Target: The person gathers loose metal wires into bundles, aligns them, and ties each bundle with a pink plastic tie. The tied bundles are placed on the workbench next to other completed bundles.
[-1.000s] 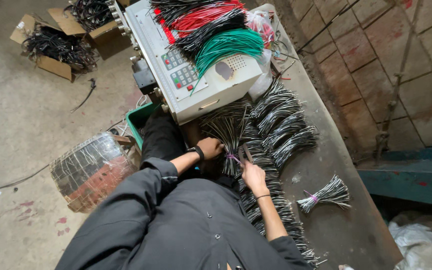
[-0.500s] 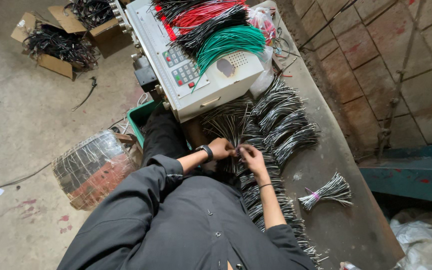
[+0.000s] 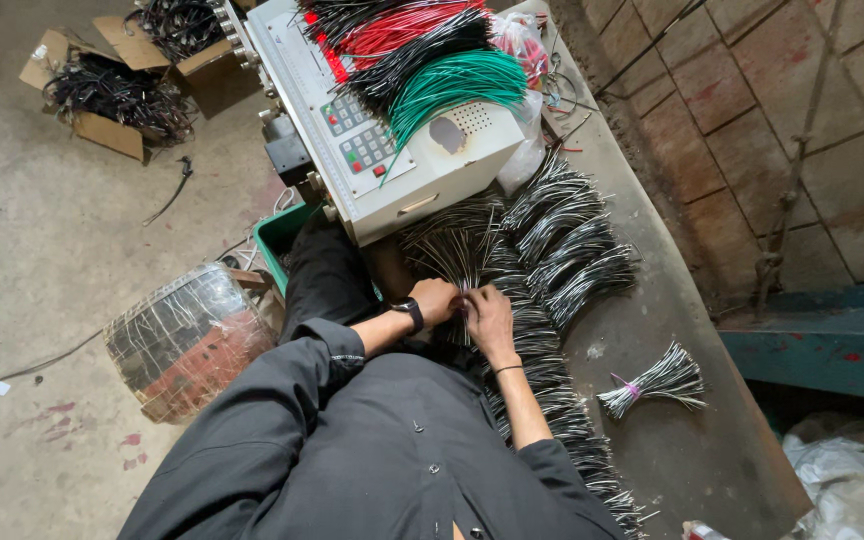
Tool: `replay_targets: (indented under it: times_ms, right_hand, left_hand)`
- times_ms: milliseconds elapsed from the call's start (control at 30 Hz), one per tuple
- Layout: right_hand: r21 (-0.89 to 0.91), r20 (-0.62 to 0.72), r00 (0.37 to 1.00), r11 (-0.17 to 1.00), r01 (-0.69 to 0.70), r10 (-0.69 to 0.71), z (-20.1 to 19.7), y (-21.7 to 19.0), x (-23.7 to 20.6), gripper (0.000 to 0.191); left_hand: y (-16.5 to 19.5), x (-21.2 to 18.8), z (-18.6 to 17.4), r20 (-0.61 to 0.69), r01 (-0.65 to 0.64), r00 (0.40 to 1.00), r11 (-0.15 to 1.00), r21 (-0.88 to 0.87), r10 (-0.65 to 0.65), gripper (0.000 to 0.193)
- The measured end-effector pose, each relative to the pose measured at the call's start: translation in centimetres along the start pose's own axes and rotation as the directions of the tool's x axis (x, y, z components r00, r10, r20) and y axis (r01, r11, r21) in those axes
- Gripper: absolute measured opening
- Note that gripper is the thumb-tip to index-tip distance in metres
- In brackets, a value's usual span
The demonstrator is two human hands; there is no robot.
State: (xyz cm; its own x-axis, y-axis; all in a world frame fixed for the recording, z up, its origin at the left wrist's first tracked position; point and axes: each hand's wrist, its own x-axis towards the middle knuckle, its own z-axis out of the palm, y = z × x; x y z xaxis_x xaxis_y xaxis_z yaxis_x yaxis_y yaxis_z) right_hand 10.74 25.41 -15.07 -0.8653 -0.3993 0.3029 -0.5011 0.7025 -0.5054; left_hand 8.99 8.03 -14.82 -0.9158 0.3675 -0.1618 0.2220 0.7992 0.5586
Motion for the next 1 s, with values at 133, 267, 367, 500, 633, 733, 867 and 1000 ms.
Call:
replay_targets:
  times_ms: [133, 267, 367, 500, 633, 733, 867, 1000]
  right_hand:
    - [0.049, -0.021, 0.993, 0.993, -0.111, 0.112, 0.6, -0.3, -0.3, 0.013]
    - [0.131, -0.021, 0.931, 0.924, -0.358, 0.364, 0.5, -0.8, -0.9, 0.02]
    - [0.216, 0.154, 0.8, 0.77, -0.6, 0.58, 0.7, -0.6, -1.3, 0.022]
    - [0.613, 0.344, 0.733, 0.451, -0.649, 0.587, 1.2, -0.1, -1.3, 0.02]
    - [0.582, 0.252, 0.768, 0.541, -0.607, 0.589, 1.1, 0.3, -1.3, 0.019]
    - [0.35, 0.179, 0.742, 0.663, -0.661, 0.645, 0.6, 0.7, -1.2, 0.02]
    - [0.293, 0.172, 0.763, 0.707, -0.644, 0.623, 0.2, 1.6, -0.7, 0.021]
    - [0.172, 0.251, 0.754, 0.739, -0.652, 0.607, -0.6, 2.6, -0.4, 0.026]
  left_hand:
    - [-0.1, -0.2, 0.0, -0.069, -0.094, 0.993, 0.995, -0.037, 0.091, 0.017]
    - [-0.2, -0.1, -0.1, -0.078, -0.031, 0.997, 0.947, -0.319, 0.007, 0.018]
    - [-0.1, 0.0, 0.1, 0.116, 0.135, 0.99, 0.795, -0.592, -0.082, 0.017]
    - [0.3, -0.1, 0.5, 0.259, 0.258, 0.96, 0.681, -0.686, -0.104, 0.017]
    - [0.1, -0.3, 0.2, 0.209, 0.218, 0.971, 0.778, -0.589, -0.114, 0.019]
    - [-0.7, -0.3, -0.5, 0.085, 0.175, 0.984, 0.953, -0.249, -0.159, 0.025]
    - [-2.0, -0.3, -0.9, 0.05, 0.203, 0.979, 0.962, -0.184, -0.197, 0.023]
    - [-3.1, 0.1, -1.4, 0.194, 0.226, 0.965, 0.937, -0.267, -0.177, 0.021]
